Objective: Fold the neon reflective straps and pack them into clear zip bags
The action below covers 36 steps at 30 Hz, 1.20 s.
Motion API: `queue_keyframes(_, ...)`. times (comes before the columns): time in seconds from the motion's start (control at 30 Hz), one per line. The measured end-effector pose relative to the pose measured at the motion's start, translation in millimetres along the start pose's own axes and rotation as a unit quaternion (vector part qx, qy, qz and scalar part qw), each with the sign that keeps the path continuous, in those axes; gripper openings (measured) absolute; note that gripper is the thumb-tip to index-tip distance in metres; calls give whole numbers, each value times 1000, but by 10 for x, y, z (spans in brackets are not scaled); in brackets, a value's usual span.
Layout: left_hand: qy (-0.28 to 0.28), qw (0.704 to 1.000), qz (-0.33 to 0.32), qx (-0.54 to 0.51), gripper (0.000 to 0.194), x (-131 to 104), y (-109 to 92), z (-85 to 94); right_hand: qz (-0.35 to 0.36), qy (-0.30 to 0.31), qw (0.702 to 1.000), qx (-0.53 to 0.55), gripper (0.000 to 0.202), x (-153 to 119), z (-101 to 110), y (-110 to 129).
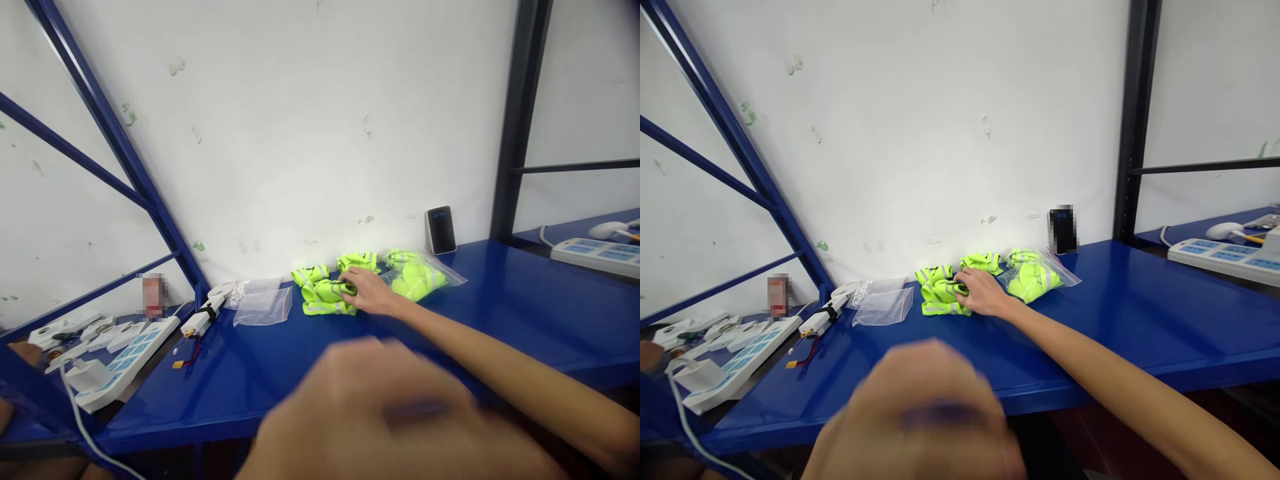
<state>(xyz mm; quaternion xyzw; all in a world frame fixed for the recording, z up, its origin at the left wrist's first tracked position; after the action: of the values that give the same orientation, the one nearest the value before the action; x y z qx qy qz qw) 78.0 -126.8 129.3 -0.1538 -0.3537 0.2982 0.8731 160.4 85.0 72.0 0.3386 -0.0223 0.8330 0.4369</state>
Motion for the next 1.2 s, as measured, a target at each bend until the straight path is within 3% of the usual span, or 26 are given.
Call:
queue_keyframes(0.07, -7, 1000, -12, 8, 34, 489, 351, 194, 5, 12, 998, 58, 34, -39, -75, 16)
queue_keyframes(0.17, -128, 991, 25, 29, 31, 915, 1234, 486, -22, 53, 990, 126, 45, -51, -209, -85)
queue_keyframes(0.27, -126, 987, 98, 32, 25, 922, 2112, 298, -78, 68, 979, 174, 45, -51, -283, -259)
queue_keyframes(0.37, -138, 977, 162, 4, 32, 723, 2517, 109, -133, 34, 965, 222, 44, -55, -276, -431)
queue_keyframes(0.43, -113, 966, 227, -53, 44, 602, 2581, 25, -174, -4, 951, 256, 45, -63, -243, -540)
queue_keyframes(0.53, 1, 923, 327, -203, 66, 450, 2503, -96, -236, -51, 913, 330, 47, -91, -199, -657)
queue_keyframes(0.6, 50, 891, 345, -290, 74, 391, 2404, -89, -272, -51, 871, 407, 46, -113, -229, -684)
queue_keyframes(0.63, 48, 887, 335, -314, 74, 392, 2380, -46, -288, -43, 845, 447, 46, -122, -265, -685)
queue_keyframes(0.73, -24, 923, 262, -283, 73, 473, 2426, 115, -310, -26, 778, 546, 51, -99, -381, -643)
queue_keyframes(0.83, -113, 964, 185, -152, 72, 559, 2494, 180, -294, 0, 745, 598, 46, 5, -501, -553)
queue_keyframes(0.9, -169, 969, 155, -91, 65, 583, 2525, 179, -306, 76, 710, 629, 41, 46, -673, -462)
queue_keyframes(1.0, -218, 958, 155, -105, 46, 569, 2623, 137, -303, 241, 645, 659, 46, -7, -885, -247)
queue_keyframes(1.03, -233, 949, 170, -127, 44, 544, 2678, 132, -287, 278, 641, 655, 43, -35, -895, -189)
queue_keyframes(1.1, -267, 919, 217, -193, 42, 466, 2808, 121, -244, 306, 670, 631, 35, -62, -845, -130)
queue_keyframes(1.2, -290, 848, 277, -345, 39, 369, 2933, 19, -153, 288, 761, 561, 41, -42, -691, -62)
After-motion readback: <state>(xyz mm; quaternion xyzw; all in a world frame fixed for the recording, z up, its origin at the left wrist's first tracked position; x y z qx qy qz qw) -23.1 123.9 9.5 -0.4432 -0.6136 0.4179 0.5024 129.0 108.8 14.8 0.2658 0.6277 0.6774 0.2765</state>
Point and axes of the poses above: each hand's wrist, its own x-axis towards the middle knuckle, its own z-axis out of the back of the hand, y = z × x, the point moved 9 cm from there along x, towards the middle knuckle, and after that the axes turned 8 degrees about -z, right-handed, at the moved point
